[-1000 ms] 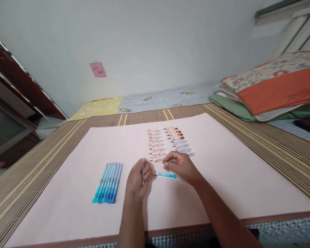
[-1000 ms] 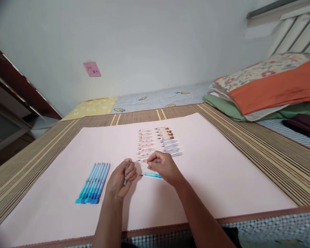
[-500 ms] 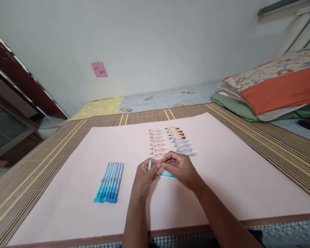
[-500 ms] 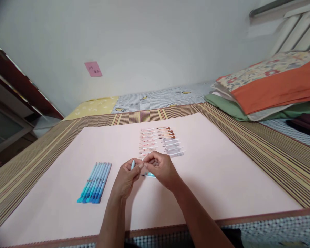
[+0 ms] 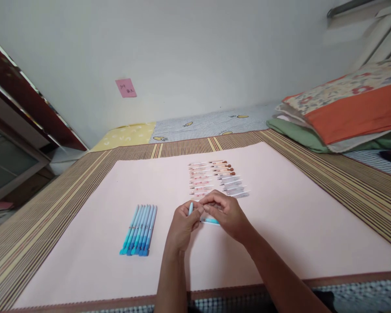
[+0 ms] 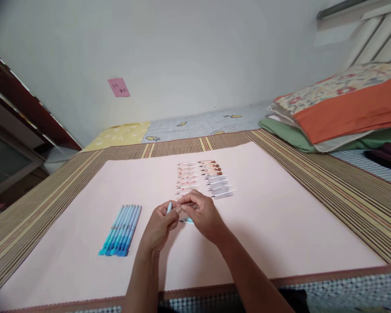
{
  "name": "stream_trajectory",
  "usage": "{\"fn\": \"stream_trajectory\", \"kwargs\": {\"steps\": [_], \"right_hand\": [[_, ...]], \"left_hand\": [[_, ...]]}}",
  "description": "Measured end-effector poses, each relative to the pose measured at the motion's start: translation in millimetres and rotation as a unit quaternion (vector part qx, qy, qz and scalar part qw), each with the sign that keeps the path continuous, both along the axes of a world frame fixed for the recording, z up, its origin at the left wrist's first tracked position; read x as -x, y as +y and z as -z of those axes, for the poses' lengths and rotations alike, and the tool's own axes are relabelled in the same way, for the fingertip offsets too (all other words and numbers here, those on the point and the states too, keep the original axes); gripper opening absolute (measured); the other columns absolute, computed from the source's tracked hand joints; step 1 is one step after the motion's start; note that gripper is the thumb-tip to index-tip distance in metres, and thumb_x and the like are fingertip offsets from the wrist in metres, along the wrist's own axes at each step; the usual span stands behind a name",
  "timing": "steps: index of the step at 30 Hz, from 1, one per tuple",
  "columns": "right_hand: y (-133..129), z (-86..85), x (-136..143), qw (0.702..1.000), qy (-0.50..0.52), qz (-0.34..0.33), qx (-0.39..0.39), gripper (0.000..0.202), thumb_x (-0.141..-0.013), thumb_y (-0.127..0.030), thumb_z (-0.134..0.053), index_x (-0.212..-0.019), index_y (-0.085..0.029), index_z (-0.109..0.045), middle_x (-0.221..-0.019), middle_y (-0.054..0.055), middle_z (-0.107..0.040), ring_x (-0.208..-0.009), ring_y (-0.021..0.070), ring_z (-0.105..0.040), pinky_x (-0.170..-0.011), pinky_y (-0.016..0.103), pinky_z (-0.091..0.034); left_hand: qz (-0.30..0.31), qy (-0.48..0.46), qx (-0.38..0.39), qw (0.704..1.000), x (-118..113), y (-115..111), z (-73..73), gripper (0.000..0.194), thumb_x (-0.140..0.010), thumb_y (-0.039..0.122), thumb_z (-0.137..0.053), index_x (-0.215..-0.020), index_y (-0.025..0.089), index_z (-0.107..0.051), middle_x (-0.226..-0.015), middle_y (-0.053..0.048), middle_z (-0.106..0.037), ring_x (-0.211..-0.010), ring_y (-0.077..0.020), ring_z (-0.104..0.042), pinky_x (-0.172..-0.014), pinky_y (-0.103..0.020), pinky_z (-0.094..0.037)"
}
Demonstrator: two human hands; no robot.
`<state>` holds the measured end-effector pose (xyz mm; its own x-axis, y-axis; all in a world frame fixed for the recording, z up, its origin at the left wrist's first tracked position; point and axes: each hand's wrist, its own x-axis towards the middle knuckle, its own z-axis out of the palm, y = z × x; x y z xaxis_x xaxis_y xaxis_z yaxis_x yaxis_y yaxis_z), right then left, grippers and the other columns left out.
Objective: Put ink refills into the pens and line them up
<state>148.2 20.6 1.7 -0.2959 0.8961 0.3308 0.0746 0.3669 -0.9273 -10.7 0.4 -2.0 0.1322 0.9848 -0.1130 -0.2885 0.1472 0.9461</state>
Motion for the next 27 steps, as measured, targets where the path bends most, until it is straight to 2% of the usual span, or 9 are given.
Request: {"fn": "stream_trajectory", "kwargs": {"steps": [5,10,12,15,18,21,24,27], "right_hand": [[-1,1.8,4,1.0,0.002,-0.004,-0.005,0.017,-0.088,-0.021,-0.058,-0.095,-0.021,-0.073,-0.096,0.005,-0.067,-0.09,0.0187,-0.065,-0.079,0.03,-0.051],[0,3.5,3,0.999,0.0,0.016,0.046,0.02,-0.09,-0.027,-0.056,-0.104,-0.021,-0.069,-0.089,0.003,-0.069,-0.079,0.0172,-0.064,-0.072,0.029,-0.05],[1,1.5,-2,0.998,-0.026,0.034,0.052,0.017,-0.09,-0.029,-0.056,-0.099,-0.02,-0.067,-0.08,0.001,-0.066,-0.071,0.016,-0.06,-0.067,0.028,-0.047],[-1,-3.6,-11,0.988,-0.146,0.012,0.042,0.01,-0.086,-0.02,-0.057,-0.078,-0.021,-0.062,-0.067,-0.002,-0.058,-0.064,0.0138,-0.051,-0.059,0.026,-0.038],[-4,-5.8,-14,0.944,-0.326,-0.021,0.038,0.017,-0.079,-0.007,-0.055,-0.068,-0.02,-0.055,-0.066,-0.002,-0.056,-0.063,0.0133,-0.048,-0.059,0.026,-0.031],[-5,-1.4,-9,0.887,-0.46,-0.019,0.02,0.015,-0.079,-0.005,-0.056,-0.073,-0.019,-0.057,-0.077,0.001,-0.061,-0.067,0.0146,-0.051,-0.061,0.027,-0.029],[-5,5.1,-2,0.849,-0.528,-0.03,0.003,0.009,-0.083,-0.008,-0.059,-0.082,-0.018,-0.061,-0.087,0.005,-0.066,-0.072,0.0164,-0.056,-0.063,0.028,-0.029],[-5,8.5,-1,0.831,-0.555,-0.032,-0.011,0.007,-0.085,-0.011,-0.06,-0.086,-0.017,-0.062,-0.092,0.006,-0.068,-0.076,0.0183,-0.06,-0.064,0.029,-0.029]], "left_hand": [[-0.004,-0.031,-0.006,0.999,0,1,3.0,0.036,-0.072,0.041,-0.082,-0.072,0.016,-0.056,-0.049,0.011,-0.031,-0.044,-0.0032,-0.019,-0.046,-0.021,-0.012],[-0.022,-0.105,0.0,0.994,3,2,4.5,0.029,-0.077,0.036,-0.079,-0.079,0.014,-0.059,-0.048,0.012,-0.029,-0.042,-0.0023,-0.015,-0.046,-0.02,-0.011],[-0.021,-0.142,0.007,0.99,6,1,4.1,0.028,-0.079,0.034,-0.079,-0.081,0.014,-0.06,-0.049,0.013,-0.024,-0.042,-0.0022,-0.013,-0.046,-0.02,-0.012],[-0.015,-0.182,0.016,0.983,8,1,3.5,0.027,-0.079,0.032,-0.079,-0.082,0.014,-0.06,-0.051,0.013,-0.023,-0.042,-0.002,-0.014,-0.045,-0.019,-0.012],[-0.013,-0.202,0.015,0.979,10,2,3.8,0.028,-0.079,0.03,-0.08,-0.08,0.014,-0.057,-0.057,0.01,-0.037,-0.042,0.0,-0.018,-0.044,-0.017,-0.014],[-0.02,-0.201,0.007,0.979,11,3,4.7,0.029,-0.079,0.029,-0.08,-0.079,0.014,-0.057,-0.076,0.003,-0.056,-0.042,0.0027,-0.024,-0.043,-0.016,-0.017],[-0.024,-0.198,0.003,0.98,11,3,5.2,0.026,-0.08,0.028,-0.079,-0.08,0.013,-0.058,-0.086,-0.001,-0.064,-0.042,0.0034,-0.026,-0.043,-0.015,-0.019],[-0.025,-0.201,0.0,0.979,11,2,5.3,0.023,-0.081,0.027,-0.078,-0.08,0.013,-0.06,-0.085,-0.002,-0.066,-0.042,0.0029,-0.026,-0.043,-0.015,-0.019]]}}
